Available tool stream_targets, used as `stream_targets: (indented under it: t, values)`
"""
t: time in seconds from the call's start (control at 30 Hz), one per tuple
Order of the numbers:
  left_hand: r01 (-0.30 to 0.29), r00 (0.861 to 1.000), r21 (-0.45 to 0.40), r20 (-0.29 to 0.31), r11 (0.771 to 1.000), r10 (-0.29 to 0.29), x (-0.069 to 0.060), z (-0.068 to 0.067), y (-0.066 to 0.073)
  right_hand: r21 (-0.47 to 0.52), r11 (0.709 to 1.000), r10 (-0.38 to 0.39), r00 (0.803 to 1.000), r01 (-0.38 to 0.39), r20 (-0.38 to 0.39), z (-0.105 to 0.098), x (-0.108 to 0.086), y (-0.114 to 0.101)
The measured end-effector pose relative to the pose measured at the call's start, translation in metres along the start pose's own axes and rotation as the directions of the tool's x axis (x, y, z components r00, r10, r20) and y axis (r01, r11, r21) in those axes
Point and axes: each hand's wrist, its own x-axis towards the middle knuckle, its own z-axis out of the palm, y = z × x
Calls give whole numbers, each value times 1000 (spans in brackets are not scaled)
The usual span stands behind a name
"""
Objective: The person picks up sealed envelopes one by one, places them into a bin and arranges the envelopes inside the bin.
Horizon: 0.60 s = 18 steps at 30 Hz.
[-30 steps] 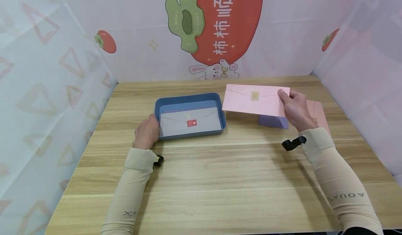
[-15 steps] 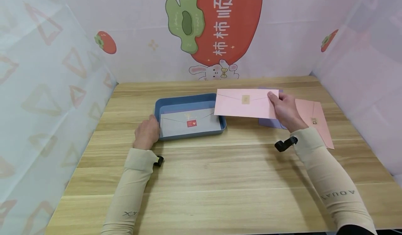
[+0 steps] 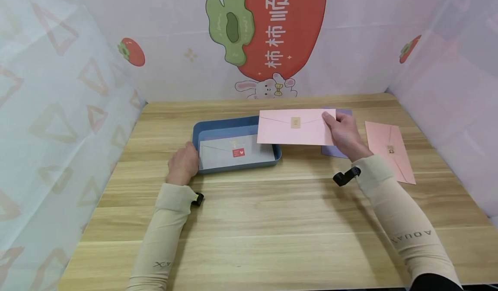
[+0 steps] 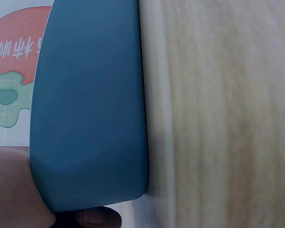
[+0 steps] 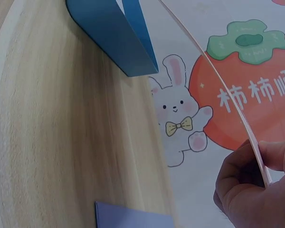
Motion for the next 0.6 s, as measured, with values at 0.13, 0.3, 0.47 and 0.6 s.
stream_targets:
  t: [0.13, 0.3, 0.47, 0.6]
  values:
    - [2, 1000, -1, 1, 1000, -2, 0, 0, 0, 2, 1000, -17, 1000, 17, 10, 5, 1, -2]
    - [2, 1000, 5, -1, 1000, -2, 0, 1, 0, 4, 1000, -26, 1000, 26, 15, 11, -1, -5]
    - [-1, 1000, 10, -5, 1000, 1, 0, 1, 0, 2, 1000, -3, 999, 3, 45, 16, -3, -8]
    - [0, 1000, 8, -8, 1000, 0, -1, 1, 0, 23, 1000, -7, 998, 6, 61, 23, -3, -10]
